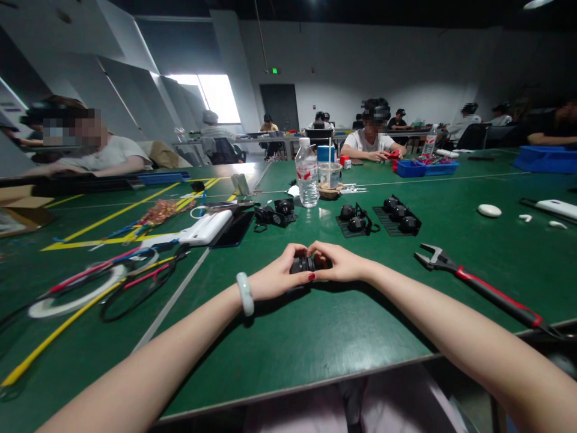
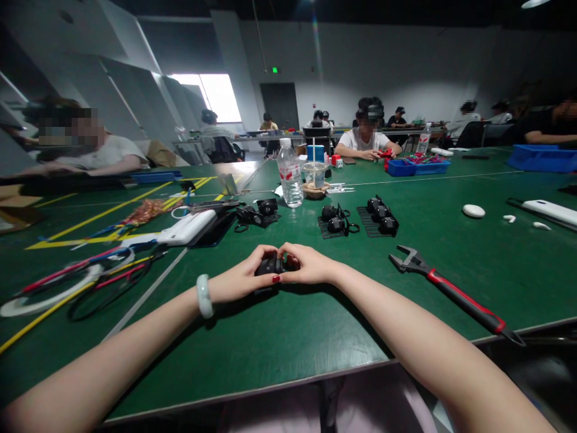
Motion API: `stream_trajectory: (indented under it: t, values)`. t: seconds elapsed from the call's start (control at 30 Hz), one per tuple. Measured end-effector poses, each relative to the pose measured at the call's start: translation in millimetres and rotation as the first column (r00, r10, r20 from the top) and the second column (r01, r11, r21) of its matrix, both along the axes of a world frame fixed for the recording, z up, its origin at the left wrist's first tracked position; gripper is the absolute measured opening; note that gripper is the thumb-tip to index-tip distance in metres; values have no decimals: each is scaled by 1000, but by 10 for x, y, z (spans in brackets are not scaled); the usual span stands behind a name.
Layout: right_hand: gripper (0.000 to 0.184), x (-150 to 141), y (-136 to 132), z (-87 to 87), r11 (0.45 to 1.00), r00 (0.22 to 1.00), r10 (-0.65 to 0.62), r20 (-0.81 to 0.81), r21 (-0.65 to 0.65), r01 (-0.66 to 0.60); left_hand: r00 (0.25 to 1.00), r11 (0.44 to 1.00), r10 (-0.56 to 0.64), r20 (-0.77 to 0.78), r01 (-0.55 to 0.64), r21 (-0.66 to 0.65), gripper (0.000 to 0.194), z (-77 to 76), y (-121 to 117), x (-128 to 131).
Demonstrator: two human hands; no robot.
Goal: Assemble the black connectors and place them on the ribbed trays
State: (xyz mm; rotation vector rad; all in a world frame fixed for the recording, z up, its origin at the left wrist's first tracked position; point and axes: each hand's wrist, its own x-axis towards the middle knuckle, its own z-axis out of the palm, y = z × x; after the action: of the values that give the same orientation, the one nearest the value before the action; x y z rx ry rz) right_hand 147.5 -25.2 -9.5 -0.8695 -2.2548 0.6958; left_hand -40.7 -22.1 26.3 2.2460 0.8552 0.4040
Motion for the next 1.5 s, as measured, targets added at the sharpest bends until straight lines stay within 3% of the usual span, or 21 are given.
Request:
stream_trajectory:
  t: [0.83, 1.5]
  values:
    - [37, -15, -7, 0, 1000, 1000, 18, -25, 8, -17, 1000, 1000, -2, -4, 2, 15, 47, -40, 15, -14]
    - [35, -47, -41, 2, 997, 1000, 7, -29, -79, -9, 999, 1000, 2, 39, -1, -8, 46, -13, -40, -27]
